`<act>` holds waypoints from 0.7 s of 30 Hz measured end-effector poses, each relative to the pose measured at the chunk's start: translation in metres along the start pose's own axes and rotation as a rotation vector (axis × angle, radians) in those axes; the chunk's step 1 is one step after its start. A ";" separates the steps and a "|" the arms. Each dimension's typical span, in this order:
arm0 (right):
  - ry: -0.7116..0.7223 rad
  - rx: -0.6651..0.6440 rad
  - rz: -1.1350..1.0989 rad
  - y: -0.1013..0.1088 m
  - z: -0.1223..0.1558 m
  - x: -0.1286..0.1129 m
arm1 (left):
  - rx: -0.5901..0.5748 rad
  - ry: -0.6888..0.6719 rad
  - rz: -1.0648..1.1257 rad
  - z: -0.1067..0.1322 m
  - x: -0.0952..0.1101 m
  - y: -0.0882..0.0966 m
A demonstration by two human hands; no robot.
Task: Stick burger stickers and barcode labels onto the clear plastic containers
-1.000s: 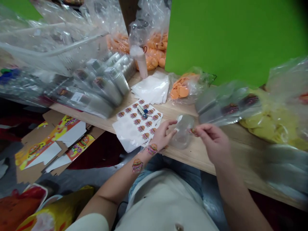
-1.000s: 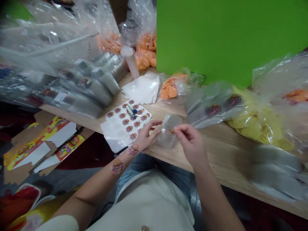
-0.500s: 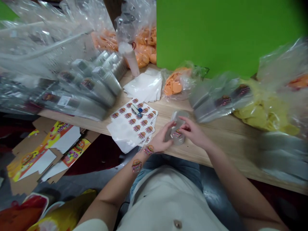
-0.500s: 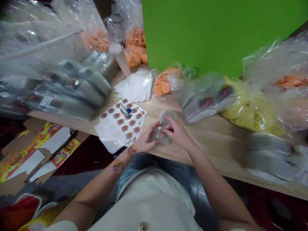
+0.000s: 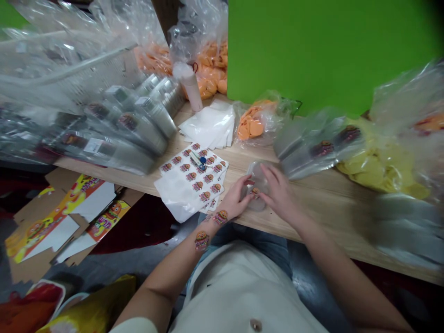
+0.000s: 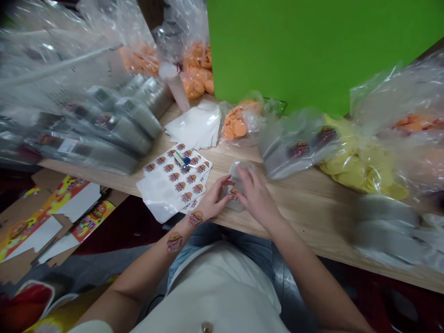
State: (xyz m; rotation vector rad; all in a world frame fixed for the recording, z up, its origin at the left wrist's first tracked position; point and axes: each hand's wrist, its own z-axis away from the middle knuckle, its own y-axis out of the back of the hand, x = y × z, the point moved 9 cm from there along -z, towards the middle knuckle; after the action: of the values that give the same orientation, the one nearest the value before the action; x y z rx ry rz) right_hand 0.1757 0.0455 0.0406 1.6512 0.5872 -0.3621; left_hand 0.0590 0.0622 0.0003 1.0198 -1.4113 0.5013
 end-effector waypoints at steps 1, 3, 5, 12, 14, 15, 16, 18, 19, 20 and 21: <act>0.005 0.089 0.086 0.007 0.006 -0.002 | 0.002 0.010 0.001 0.000 -0.001 -0.001; 0.026 0.114 0.157 0.005 0.016 -0.007 | 0.005 0.017 0.020 0.000 -0.001 0.000; 0.066 0.009 0.139 -0.009 0.022 -0.013 | 0.045 0.017 0.038 0.002 0.000 0.009; 0.129 -0.004 -0.052 0.012 0.019 -0.037 | 0.158 0.385 0.575 0.014 -0.003 0.040; 0.203 0.008 -0.054 0.021 0.021 -0.047 | -0.015 0.500 0.891 0.015 0.010 0.017; 0.244 0.028 -0.034 0.026 0.023 -0.051 | -0.054 0.536 1.005 0.016 0.016 0.009; 0.286 0.058 -0.002 0.031 0.027 -0.054 | -0.051 0.559 1.090 0.015 0.021 0.005; 0.355 0.134 0.082 0.041 0.039 -0.057 | -0.011 0.590 1.201 0.014 0.025 0.001; 0.375 0.178 0.120 0.047 0.046 -0.057 | 0.002 0.605 1.233 0.014 0.025 -0.001; 0.383 0.228 0.146 0.053 0.053 -0.055 | 0.007 0.621 1.253 0.015 0.024 -0.002; 0.379 0.287 0.156 0.060 0.060 -0.054 | 0.013 0.631 1.260 0.015 0.023 -0.003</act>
State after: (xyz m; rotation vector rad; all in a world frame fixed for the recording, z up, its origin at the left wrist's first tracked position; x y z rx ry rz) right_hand 0.1709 -0.0277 0.1091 2.0490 0.7048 -0.0152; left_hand 0.0567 0.0420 0.0191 -0.1844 -1.3035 1.5721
